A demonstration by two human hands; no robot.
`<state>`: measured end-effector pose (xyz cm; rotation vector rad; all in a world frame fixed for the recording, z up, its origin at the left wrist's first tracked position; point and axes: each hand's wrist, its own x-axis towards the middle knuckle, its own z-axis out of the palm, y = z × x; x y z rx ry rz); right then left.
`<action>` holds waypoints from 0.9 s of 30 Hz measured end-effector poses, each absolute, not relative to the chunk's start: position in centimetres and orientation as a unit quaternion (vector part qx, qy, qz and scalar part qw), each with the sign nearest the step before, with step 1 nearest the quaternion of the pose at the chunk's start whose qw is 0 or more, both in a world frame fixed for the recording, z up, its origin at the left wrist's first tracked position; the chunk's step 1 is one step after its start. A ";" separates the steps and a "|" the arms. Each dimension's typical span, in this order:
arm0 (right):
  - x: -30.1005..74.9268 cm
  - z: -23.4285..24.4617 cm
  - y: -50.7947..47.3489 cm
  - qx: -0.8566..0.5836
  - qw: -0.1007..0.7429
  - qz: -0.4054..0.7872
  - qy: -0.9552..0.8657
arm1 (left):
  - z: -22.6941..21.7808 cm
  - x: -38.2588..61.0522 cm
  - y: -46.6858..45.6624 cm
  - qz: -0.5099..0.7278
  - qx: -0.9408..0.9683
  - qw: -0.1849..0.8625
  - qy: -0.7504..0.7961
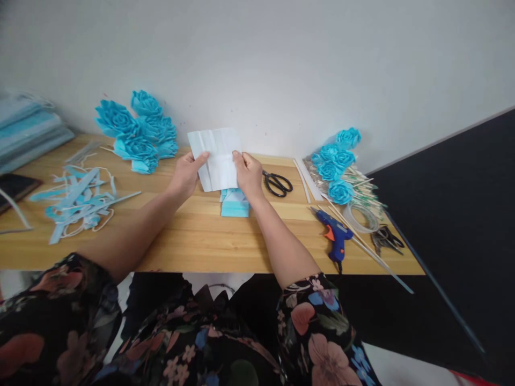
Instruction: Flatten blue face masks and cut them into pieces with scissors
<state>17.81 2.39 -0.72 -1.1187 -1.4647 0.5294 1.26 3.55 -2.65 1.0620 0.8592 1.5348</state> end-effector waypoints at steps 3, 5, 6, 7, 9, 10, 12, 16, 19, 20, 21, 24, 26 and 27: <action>17.8 -0.7 2.3 -0.476 0.573 0.235 -0.624 | -2.8 1.1 3.7 0.643 0.443 0.506 0.367; 17.9 -0.6 2.5 -0.474 0.570 0.238 -0.628 | -2.7 1.0 3.8 0.645 0.446 0.499 0.369; 18.0 -0.7 2.5 -0.473 0.568 0.240 -0.630 | -2.6 0.9 3.9 0.647 0.447 0.494 0.370; 18.2 -0.7 2.6 -0.470 0.566 0.244 -0.632 | -2.5 0.8 3.9 0.647 0.449 0.491 0.372; 18.4 -0.7 2.8 -0.466 0.560 0.258 -0.634 | -2.2 0.6 3.9 0.646 0.456 0.484 0.374; 18.5 -0.7 2.8 -0.464 0.557 0.268 -0.635 | -2.0 0.5 3.9 0.645 0.460 0.482 0.373; 18.7 -0.6 2.9 -0.455 0.551 0.294 -0.634 | -1.6 0.1 3.9 0.639 0.471 0.486 0.364; 19.1 -0.4 3.1 -0.412 0.555 0.391 -0.608 | -0.8 -0.7 3.9 0.607 0.494 0.535 0.318; 19.5 -0.1 3.4 -0.385 0.555 0.469 -0.569 | -0.4 -1.1 3.9 0.583 0.503 0.562 0.303; 19.6 -0.1 3.5 -0.380 0.556 0.482 -0.560 | -0.2 -1.2 3.8 0.579 0.501 0.566 0.306; 19.8 0.0 3.5 -0.377 0.560 0.489 -0.553 | -0.1 -1.3 3.7 0.575 0.498 0.569 0.312; 20.1 0.2 3.5 -0.372 0.568 0.494 -0.544 | 0.3 -1.3 3.4 0.563 0.499 0.570 0.330; 20.2 0.3 3.3 -0.369 0.564 0.495 -0.548 | 0.6 -1.3 3.2 0.560 0.505 0.566 0.333; 20.2 0.4 3.2 -0.369 0.561 0.495 -0.552 | 0.6 -1.3 3.2 0.564 0.506 0.562 0.332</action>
